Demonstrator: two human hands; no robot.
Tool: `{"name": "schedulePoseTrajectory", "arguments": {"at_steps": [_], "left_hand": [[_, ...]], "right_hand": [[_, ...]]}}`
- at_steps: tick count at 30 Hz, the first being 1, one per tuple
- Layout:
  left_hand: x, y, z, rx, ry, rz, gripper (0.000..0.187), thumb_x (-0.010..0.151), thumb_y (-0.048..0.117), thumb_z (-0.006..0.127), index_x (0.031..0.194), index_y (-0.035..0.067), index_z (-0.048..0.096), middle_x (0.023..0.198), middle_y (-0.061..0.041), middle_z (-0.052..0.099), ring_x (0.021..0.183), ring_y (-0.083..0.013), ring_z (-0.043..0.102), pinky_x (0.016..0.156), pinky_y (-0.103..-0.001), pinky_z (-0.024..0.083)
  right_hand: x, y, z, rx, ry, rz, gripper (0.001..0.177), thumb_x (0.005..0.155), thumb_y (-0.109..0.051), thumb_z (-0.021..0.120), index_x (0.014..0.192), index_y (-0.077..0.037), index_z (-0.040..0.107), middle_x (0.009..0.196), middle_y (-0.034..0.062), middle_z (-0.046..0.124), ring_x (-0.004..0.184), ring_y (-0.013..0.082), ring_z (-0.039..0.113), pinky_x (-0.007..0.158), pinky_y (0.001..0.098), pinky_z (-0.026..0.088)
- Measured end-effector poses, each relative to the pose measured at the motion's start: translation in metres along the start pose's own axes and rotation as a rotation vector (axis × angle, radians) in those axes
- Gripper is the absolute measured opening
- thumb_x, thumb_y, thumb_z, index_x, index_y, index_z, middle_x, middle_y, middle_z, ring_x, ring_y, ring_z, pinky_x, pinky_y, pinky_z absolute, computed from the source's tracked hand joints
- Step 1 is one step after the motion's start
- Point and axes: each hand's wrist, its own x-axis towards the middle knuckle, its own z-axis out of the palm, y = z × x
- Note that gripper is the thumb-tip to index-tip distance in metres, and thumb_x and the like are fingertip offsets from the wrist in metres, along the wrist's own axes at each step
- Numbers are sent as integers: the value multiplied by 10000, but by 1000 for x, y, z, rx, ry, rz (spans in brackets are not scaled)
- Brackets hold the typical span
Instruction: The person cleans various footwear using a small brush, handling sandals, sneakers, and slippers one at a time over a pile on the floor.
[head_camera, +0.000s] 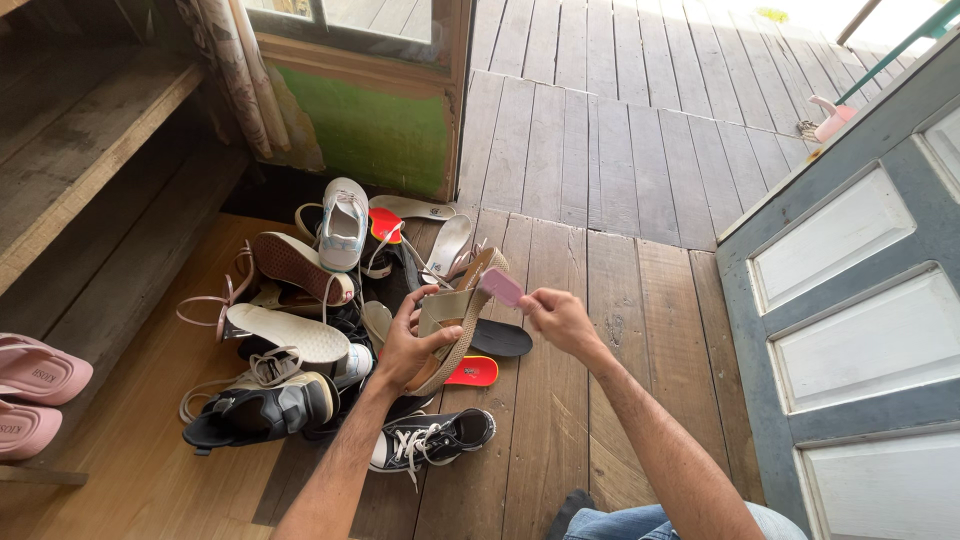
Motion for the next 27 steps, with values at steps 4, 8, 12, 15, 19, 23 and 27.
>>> {"name": "schedulePoseTrajectory", "arguments": {"at_steps": [4, 8, 12, 15, 19, 23, 27], "left_hand": [[-4, -7, -1, -48, -31, -2, 895, 743, 246, 860, 1499, 133, 394, 1215, -190, 691, 1142, -234, 697, 955, -325, 598], [-1, 3, 7, -172, -30, -91, 838, 763, 204, 811, 1490, 130, 400, 1178, -192, 655, 1036, -244, 702, 832, -365, 630], [-1, 7, 16, -298, -28, -104, 794, 781, 169, 797, 1470, 125, 404, 1177, -186, 640, 1024, -232, 701, 810, -365, 631], [1, 8, 19, -319, -7, -101, 770, 807, 201, 791, 1473, 135, 409, 1176, -188, 645, 1029, -229, 704, 812, -352, 636], [9, 3, 11, -312, 62, -106, 777, 812, 268, 808, 1473, 123, 425, 1156, -182, 651, 973, -245, 685, 741, -355, 602], [17, -3, 3, -231, 172, -76, 813, 821, 439, 782, 1475, 142, 400, 1155, -164, 663, 1001, -201, 696, 774, -328, 609], [20, -4, 6, -127, 247, -90, 807, 856, 547, 711, 1482, 160, 382, 1152, -140, 665, 991, -174, 691, 774, -297, 595]], "right_hand": [[3, 0, -10, -149, 321, 99, 374, 1045, -394, 581, 927, -69, 725, 621, -24, 613, 479, 36, 498, 401, 228, 378], [-9, -20, -7, 115, 241, 137, 369, 1026, -391, 585, 926, -55, 702, 599, -14, 588, 436, 48, 480, 346, 237, 366], [-13, -31, 3, 227, 176, 52, 347, 1023, -375, 576, 916, -64, 685, 596, -25, 597, 423, 43, 498, 333, 233, 386], [-17, -33, 16, 115, 129, 25, 334, 1022, -356, 587, 911, -63, 703, 576, -25, 598, 424, 43, 499, 343, 237, 379], [-25, -37, 23, 90, -109, 36, 316, 1003, -357, 594, 932, -77, 723, 548, -51, 564, 422, 38, 493, 362, 236, 376], [-24, -43, 15, 73, -239, 111, 353, 984, -367, 666, 874, -40, 742, 538, -43, 546, 419, 45, 445, 366, 235, 330], [-26, -35, 29, 113, -286, -8, 351, 981, -379, 665, 855, -61, 745, 539, -53, 545, 442, 35, 462, 386, 219, 334]]}}
